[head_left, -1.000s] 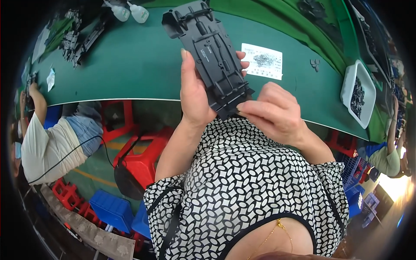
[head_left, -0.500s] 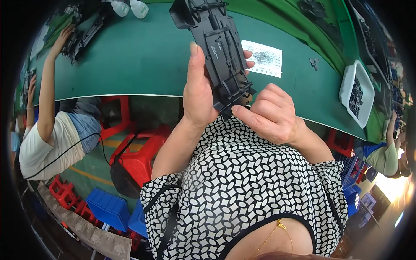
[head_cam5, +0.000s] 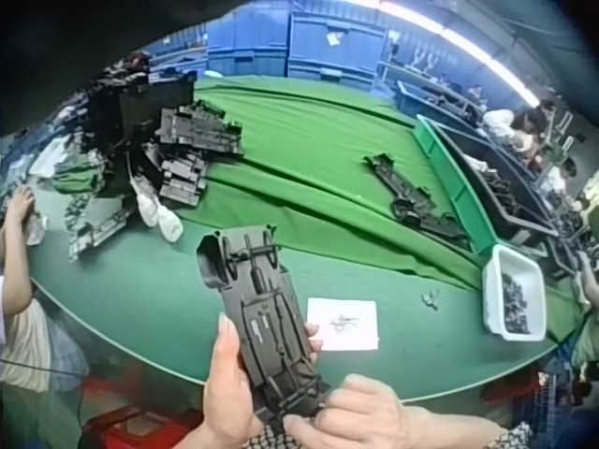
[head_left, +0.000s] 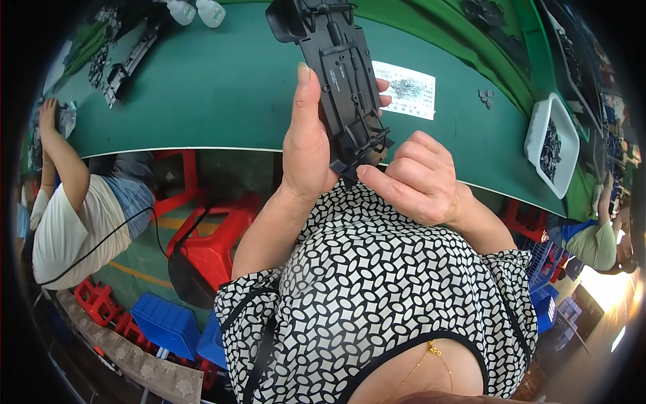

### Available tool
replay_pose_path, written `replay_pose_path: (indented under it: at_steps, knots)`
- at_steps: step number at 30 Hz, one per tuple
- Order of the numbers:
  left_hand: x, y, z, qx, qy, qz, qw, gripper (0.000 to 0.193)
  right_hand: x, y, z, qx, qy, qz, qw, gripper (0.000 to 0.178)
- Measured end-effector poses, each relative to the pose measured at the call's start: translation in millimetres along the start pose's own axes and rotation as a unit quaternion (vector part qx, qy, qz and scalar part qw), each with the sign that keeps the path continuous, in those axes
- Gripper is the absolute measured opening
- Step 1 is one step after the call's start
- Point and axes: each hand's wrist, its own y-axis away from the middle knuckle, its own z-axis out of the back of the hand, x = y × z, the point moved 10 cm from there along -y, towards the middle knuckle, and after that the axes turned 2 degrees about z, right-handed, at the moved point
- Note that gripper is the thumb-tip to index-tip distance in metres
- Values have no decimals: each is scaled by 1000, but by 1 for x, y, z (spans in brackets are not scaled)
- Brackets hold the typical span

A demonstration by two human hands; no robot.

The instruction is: Assembling small plastic components onto a larger base part at a factory workbench.

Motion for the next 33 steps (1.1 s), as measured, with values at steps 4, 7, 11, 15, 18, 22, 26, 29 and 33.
replay_pose_path:
  at_steps: [4, 7, 11, 15, 18, 22, 26, 29, 33]
  knots:
    - [1, -1, -1, -5, -2, 1, 1000, 71, -1, 0, 0, -6, 1, 0, 1000, 30]
    - [2, 1, -1, -7, -2, 3, 1000, 71, 0, 2, 0, -6, 1, 0, 1000, 29]
    - [2, 2, -3, -10, -10, 5, 1000, 71, 1, 2, 1, -13, -3, 3, 1000, 28]
    - [2, 2, -1, -17, -14, 7, 1000, 71, 3, 2, 1, -12, 6, 11, 1000, 30]
    - [3, 1, 0, -19, -3, 5, 1000, 71, 4, 2, 1, -15, 13, 18, 1000, 31]
    - [1, 2, -1, -28, -7, 9, 1000, 70, 5, 1, 2, -22, 8, 24, 999, 30]
    - [2, 2, -1, -22, -13, 3, 1000, 69, 5, 2, 0, -24, 18, 25, 999, 30]
    - [-1, 2, -1, -22, -10, -4, 1000, 69, 5, 1, 0, -25, 15, 28, 999, 29]
    - [-2, 2, -3, -15, -20, -9, 1000, 69, 4, 1, 0, -25, 20, 32, 999, 29]
